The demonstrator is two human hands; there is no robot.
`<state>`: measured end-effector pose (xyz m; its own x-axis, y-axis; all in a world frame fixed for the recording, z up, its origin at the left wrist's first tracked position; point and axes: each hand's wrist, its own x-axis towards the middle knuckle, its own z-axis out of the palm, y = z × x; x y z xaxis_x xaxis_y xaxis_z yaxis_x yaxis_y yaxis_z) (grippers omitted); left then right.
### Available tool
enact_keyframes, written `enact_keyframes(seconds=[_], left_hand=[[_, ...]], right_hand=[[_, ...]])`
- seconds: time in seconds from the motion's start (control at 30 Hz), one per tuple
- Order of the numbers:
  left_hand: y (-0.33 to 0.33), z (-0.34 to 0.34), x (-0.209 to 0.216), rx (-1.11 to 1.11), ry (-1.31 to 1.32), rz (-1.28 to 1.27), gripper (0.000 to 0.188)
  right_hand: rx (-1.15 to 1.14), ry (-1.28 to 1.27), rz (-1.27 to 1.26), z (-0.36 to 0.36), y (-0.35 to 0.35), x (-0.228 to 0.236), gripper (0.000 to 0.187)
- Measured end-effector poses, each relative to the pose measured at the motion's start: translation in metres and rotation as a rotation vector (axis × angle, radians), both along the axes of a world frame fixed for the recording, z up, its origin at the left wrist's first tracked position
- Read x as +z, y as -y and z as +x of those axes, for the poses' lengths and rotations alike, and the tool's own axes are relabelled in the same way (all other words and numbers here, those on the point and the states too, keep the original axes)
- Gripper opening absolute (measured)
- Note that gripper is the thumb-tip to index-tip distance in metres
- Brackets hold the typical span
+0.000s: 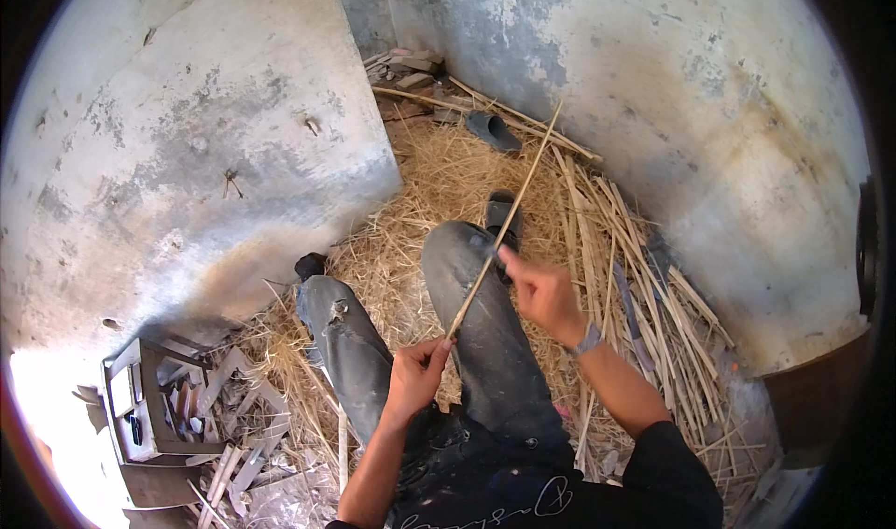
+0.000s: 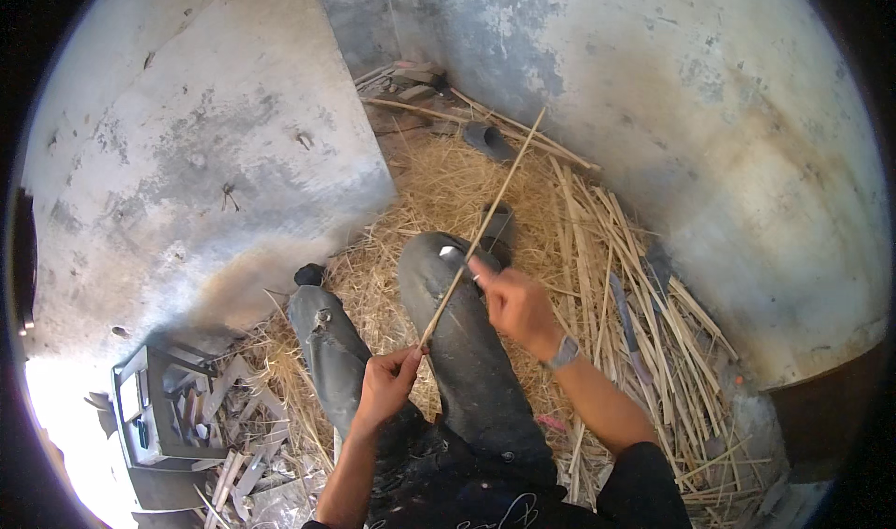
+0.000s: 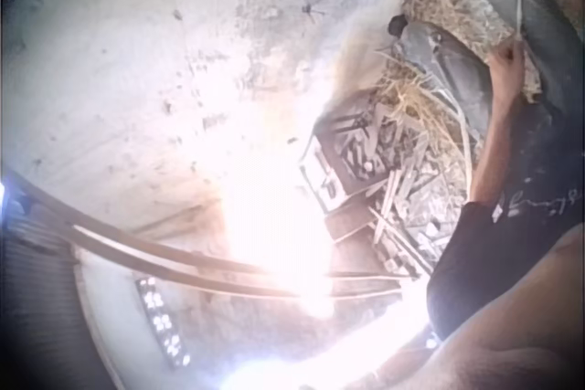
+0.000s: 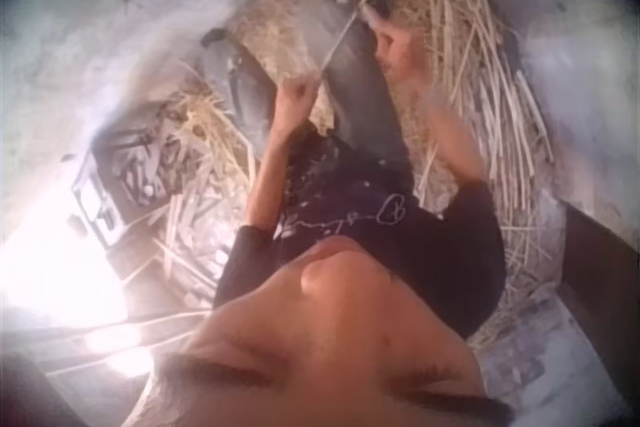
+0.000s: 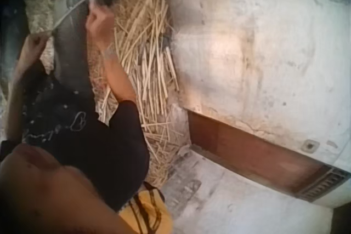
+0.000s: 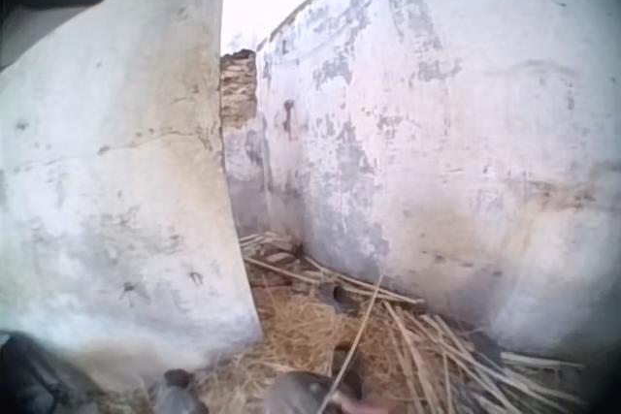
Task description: The person holds and shaves a long wooden stick using a knife, scraping along its length by hand.
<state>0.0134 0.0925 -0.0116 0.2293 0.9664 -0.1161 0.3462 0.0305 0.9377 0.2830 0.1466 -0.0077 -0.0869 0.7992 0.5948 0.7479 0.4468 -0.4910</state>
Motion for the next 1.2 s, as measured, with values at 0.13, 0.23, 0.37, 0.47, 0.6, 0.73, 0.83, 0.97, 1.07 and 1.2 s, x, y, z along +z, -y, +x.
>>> enact_keyframes(seconds=[0.13,0.23,0.37,0.47,0.6,0.73,0.83,0.97,1.07,1.2], left_hand=[[0.006,0.000,0.004,0.036,-0.059,0.070,0.029],[0.004,0.007,-0.003,0.092,-0.001,0.116,0.028],[0.007,0.002,-0.005,0.104,0.002,0.066,0.026],[0.009,0.006,0.005,0.114,-0.013,0.085,0.026],[0.008,0.017,0.002,0.180,-0.047,0.161,0.029],[0.005,0.015,0.003,0.142,-0.076,0.094,0.031],[0.002,0.012,0.002,0.119,-0.041,0.126,0.030],[0.002,0.013,0.005,0.094,-0.055,0.091,0.028],[0.000,0.012,-0.003,0.134,-0.051,0.115,0.029],[0.003,0.011,0.006,0.099,-0.043,0.123,0.030]], right_hand=[[-0.224,-0.073,-0.027,0.029,-0.050,0.027,0.038],[-0.174,-0.030,0.055,0.043,-0.063,0.008,0.038],[0.075,-0.041,0.143,-0.009,-0.024,0.001,0.041],[0.122,0.030,0.062,0.011,-0.020,0.005,0.028],[-0.124,0.008,-0.098,0.036,-0.045,0.011,0.044],[0.225,0.013,0.028,-0.021,0.011,0.005,0.032],[0.236,0.088,0.015,-0.009,-0.001,0.005,0.027],[-0.008,-0.041,-0.094,0.024,-0.026,0.005,0.028],[0.101,-0.015,0.019,-0.004,0.001,-0.007,0.033],[0.319,0.176,-0.124,-0.008,0.013,0.005,0.040]])
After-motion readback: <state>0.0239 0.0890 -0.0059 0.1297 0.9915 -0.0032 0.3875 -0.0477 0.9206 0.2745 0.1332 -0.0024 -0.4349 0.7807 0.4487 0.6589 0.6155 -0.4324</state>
